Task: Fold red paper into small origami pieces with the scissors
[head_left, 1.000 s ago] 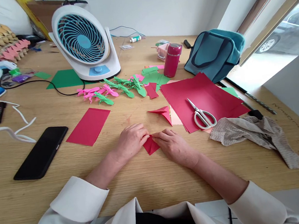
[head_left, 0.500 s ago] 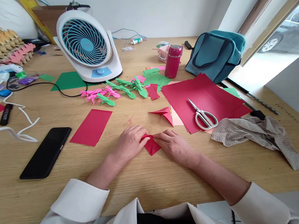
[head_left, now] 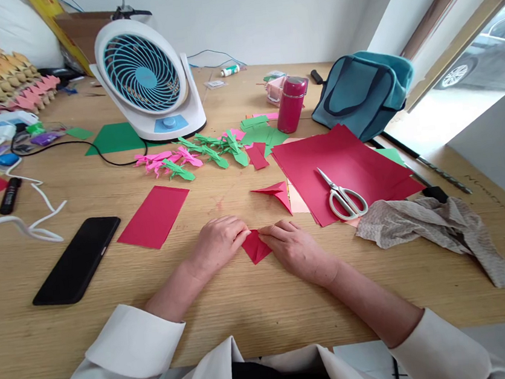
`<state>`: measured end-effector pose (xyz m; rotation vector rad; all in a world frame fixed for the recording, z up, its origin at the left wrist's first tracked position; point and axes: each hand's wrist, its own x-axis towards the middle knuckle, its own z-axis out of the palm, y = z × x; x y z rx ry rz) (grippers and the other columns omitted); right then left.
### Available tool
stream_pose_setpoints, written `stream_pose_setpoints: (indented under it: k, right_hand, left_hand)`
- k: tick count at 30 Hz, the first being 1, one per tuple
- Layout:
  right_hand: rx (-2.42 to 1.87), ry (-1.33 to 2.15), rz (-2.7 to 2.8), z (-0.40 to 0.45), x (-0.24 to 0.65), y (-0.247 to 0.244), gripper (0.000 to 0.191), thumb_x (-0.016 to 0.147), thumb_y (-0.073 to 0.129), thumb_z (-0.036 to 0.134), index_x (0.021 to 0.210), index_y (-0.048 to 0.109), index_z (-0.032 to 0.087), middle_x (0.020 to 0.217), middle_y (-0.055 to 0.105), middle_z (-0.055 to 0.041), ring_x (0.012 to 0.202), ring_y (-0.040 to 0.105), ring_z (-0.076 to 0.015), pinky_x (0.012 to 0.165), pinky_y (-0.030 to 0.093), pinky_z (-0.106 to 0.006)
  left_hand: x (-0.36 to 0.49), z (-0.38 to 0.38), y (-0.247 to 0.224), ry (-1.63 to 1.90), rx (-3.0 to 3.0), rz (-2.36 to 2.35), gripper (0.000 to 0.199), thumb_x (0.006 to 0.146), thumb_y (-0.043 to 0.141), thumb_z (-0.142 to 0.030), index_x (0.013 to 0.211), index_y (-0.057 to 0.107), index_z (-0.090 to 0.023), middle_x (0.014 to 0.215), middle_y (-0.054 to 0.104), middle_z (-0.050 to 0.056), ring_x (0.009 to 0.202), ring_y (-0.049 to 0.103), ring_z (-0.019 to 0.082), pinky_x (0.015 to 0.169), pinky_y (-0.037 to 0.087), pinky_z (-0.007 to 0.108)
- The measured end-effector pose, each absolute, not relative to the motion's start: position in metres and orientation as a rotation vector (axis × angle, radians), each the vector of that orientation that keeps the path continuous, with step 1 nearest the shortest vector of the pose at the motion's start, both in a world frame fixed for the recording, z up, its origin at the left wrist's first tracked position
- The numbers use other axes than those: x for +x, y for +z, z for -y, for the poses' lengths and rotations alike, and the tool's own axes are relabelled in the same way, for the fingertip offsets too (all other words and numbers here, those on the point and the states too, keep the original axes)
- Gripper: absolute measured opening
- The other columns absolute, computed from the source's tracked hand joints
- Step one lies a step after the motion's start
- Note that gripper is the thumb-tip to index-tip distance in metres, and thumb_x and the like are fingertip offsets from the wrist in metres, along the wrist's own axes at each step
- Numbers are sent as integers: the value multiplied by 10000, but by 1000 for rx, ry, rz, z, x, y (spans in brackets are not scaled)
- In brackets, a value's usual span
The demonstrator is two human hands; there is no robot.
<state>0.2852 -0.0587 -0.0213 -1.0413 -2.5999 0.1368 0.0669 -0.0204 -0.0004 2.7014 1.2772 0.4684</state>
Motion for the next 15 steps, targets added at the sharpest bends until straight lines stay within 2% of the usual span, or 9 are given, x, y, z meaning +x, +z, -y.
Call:
stream_pose_setpoints:
  k: [15]
  right_hand:
    - [-1061,107,2629,60,285,-19,271,987,432,138,1204,593,149,1233,619,-99,951,519,-227,839,474,-389]
  left_hand:
    - [56,19,5,287,2739,-1449,244,948,544,-332,784,660,-194,778,727,29,717,651,178,584,331,276]
